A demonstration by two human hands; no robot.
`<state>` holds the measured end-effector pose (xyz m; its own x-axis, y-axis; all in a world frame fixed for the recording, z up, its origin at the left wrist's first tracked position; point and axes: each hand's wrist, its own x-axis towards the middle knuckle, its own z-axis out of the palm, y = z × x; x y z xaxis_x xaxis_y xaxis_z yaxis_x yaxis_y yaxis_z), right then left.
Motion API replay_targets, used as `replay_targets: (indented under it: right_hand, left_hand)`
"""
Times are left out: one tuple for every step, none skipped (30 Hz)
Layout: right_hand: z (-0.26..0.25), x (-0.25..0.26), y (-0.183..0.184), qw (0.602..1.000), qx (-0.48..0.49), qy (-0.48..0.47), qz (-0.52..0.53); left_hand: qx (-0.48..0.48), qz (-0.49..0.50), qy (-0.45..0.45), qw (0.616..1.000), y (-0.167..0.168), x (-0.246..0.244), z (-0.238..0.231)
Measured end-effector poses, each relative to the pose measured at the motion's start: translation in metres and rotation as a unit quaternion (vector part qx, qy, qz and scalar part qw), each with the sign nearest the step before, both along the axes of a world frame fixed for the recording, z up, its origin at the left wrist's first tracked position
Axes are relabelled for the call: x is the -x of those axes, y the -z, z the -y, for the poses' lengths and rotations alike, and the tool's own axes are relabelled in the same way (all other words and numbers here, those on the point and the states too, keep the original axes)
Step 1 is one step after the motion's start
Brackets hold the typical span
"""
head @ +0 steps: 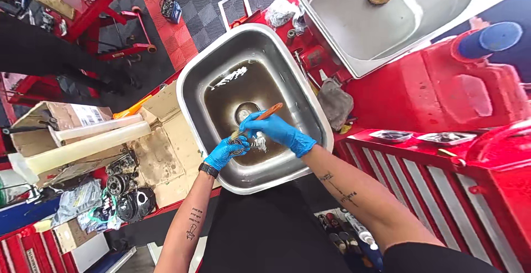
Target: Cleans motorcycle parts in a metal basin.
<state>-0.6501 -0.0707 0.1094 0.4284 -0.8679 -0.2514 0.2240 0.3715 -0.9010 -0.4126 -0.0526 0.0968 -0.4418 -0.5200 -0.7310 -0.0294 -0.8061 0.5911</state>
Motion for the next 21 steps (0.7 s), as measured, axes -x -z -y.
replay_targets:
  right_hand:
    - [-0.003, -0.007, 0.008, 1.000, -0.015, 0.000, -0.009]
    - [-0.004, -0.010, 0.014, 0.999, -0.027, 0.010, -0.045]
    - [-0.002, -0.009, 0.016, 0.996, -0.036, 0.028, -0.072]
    - [0.000, -0.007, 0.013, 0.996, -0.037, 0.045, -0.065]
    - [-0.002, -0.008, 0.008, 0.998, -0.035, 0.045, -0.031]
    - [-0.009, -0.013, 0.006, 0.999, -0.031, 0.036, -0.003]
    - [-0.013, -0.017, 0.005, 0.999, -0.025, 0.037, -0.012]
    - [-0.012, -0.019, 0.006, 0.998, -0.025, 0.056, -0.030]
    - [-0.009, -0.019, 0.005, 0.996, -0.025, 0.077, -0.043]
    - [-0.006, -0.019, 0.002, 0.995, -0.013, 0.087, -0.038]
    - [-0.011, -0.024, -0.001, 0.996, 0.003, 0.083, -0.025]
    - [-0.018, -0.028, -0.001, 0.997, 0.018, 0.071, -0.031]
    - [-0.018, -0.027, 0.000, 0.995, 0.026, 0.068, -0.066]
    - [-0.016, -0.022, 0.002, 0.990, 0.022, 0.071, -0.116]
    - [-0.013, -0.016, 0.003, 0.987, 0.008, 0.086, -0.139]
    - [-0.010, -0.013, 0.000, 0.987, 0.002, 0.108, -0.121]
    - [-0.011, -0.016, -0.007, 0.991, 0.004, 0.113, -0.074]
    - [-0.019, -0.026, -0.014, 0.994, 0.008, 0.102, -0.034]
    - [-0.020, -0.030, -0.015, 0.995, 0.023, 0.097, -0.029]
    - [-0.020, -0.029, -0.011, 0.991, 0.044, 0.107, -0.061]
    - [-0.022, -0.024, -0.005, 0.984, 0.067, 0.129, -0.106]
  left_hand:
    - [0.019, 0.034, 0.005, 0.999, -0.003, 0.004, -0.001]
    - [0.042, 0.064, 0.022, 0.997, -0.002, 0.006, 0.000]
    - [0.068, 0.089, 0.044, 0.993, 0.000, 0.005, 0.001]
    - [0.094, 0.099, 0.060, 0.989, 0.004, 0.003, 0.004]
    - [0.109, 0.099, 0.060, 0.987, 0.005, 0.002, 0.004]
    - [0.119, 0.092, 0.053, 0.987, 0.005, -0.001, -0.002]
    - [0.127, 0.081, 0.045, 0.988, 0.004, 0.000, -0.003]
    - [0.134, 0.071, 0.043, 0.988, 0.002, 0.001, -0.001]
    - [0.137, 0.065, 0.039, 0.988, 0.001, 0.002, 0.002]
    - [0.140, 0.065, 0.035, 0.987, 0.001, 0.004, 0.005]
    - [0.140, 0.068, 0.026, 0.987, 0.001, 0.004, 0.003]
    - [0.138, 0.072, 0.014, 0.988, -0.001, 0.003, -0.001]
    - [0.135, 0.074, 0.007, 0.988, -0.001, 0.002, 0.002]
    - [0.130, 0.073, 0.006, 0.989, -0.001, 0.000, 0.004]
    - [0.130, 0.072, 0.010, 0.989, -0.001, -0.003, 0.005]
    - [0.139, 0.073, 0.019, 0.987, -0.002, -0.002, 0.008]
    - [0.154, 0.078, 0.023, 0.985, -0.002, 0.000, 0.007]
    - [0.161, 0.087, 0.016, 0.983, -0.004, 0.001, -0.001]
    - [0.170, 0.091, 0.001, 0.981, -0.005, 0.005, 0.002]
    - [0.170, 0.103, -0.022, 0.980, -0.004, 0.008, 0.007]
    - [0.164, 0.131, -0.038, 0.977, -0.004, 0.008, 0.008]
